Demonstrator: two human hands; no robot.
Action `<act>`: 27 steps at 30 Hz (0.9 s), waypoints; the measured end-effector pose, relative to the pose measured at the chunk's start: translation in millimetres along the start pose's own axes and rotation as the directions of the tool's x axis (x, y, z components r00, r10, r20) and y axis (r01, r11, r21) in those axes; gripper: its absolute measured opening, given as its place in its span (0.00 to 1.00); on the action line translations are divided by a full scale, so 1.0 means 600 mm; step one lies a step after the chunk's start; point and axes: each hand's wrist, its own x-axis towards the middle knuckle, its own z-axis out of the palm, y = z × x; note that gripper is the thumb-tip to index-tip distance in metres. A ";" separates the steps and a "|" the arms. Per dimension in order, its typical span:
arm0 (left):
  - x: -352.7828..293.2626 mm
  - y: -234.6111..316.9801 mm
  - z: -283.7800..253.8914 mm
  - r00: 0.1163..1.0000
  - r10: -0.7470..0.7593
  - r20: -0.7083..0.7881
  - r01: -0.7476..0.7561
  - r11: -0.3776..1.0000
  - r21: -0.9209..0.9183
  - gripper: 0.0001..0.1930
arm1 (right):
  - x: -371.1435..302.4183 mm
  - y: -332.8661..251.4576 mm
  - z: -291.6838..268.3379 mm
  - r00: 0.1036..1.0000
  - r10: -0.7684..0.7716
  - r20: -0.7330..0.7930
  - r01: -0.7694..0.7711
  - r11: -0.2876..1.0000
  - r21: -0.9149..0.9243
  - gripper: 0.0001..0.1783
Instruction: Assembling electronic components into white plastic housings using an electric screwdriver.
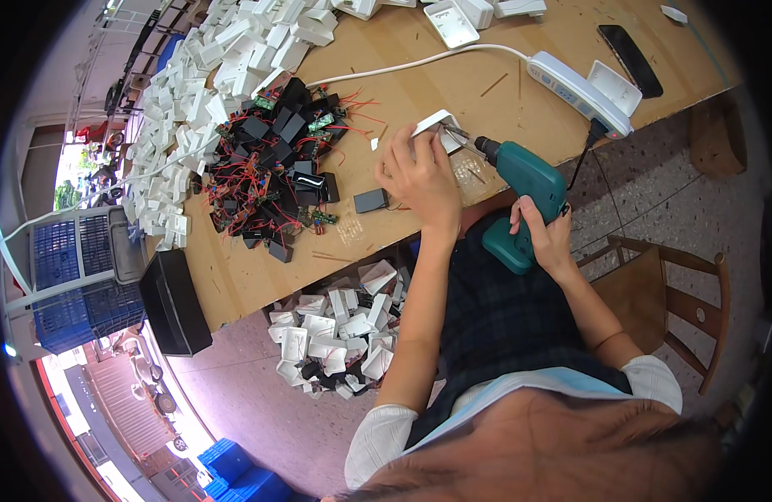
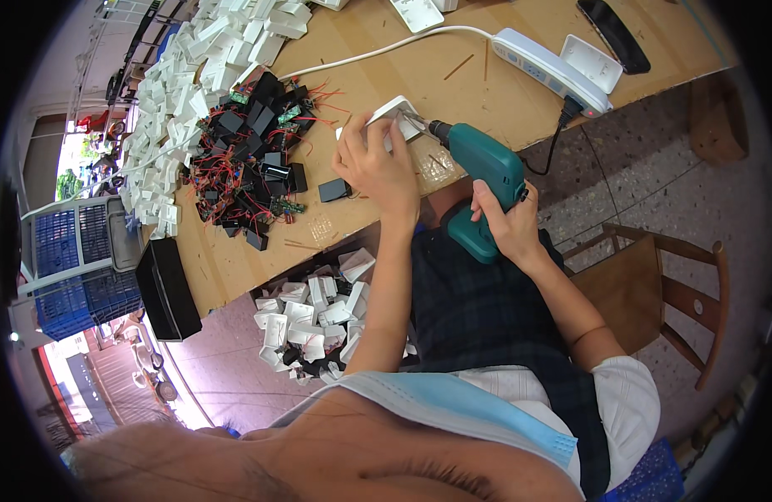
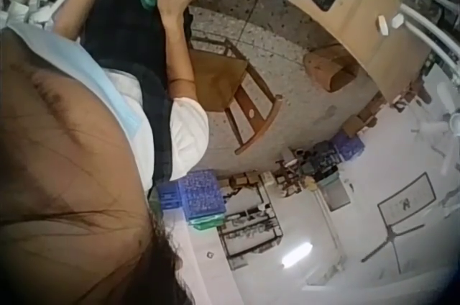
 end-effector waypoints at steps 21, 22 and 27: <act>-0.001 0.000 0.003 1.000 0.029 0.011 -0.030 0.999 0.016 0.04 | -0.004 0.003 0.002 0.999 -0.004 -0.032 0.002 0.999 -0.042 0.14; -0.001 0.000 0.003 0.999 0.029 0.013 -0.029 0.999 0.022 0.04 | -0.005 0.008 0.002 1.000 -0.013 -0.029 0.011 0.996 -0.086 0.13; -0.001 -0.001 0.001 0.999 0.034 0.009 -0.035 0.999 0.027 0.05 | -0.007 0.014 0.006 0.996 -0.087 -0.032 0.082 0.989 -0.120 0.09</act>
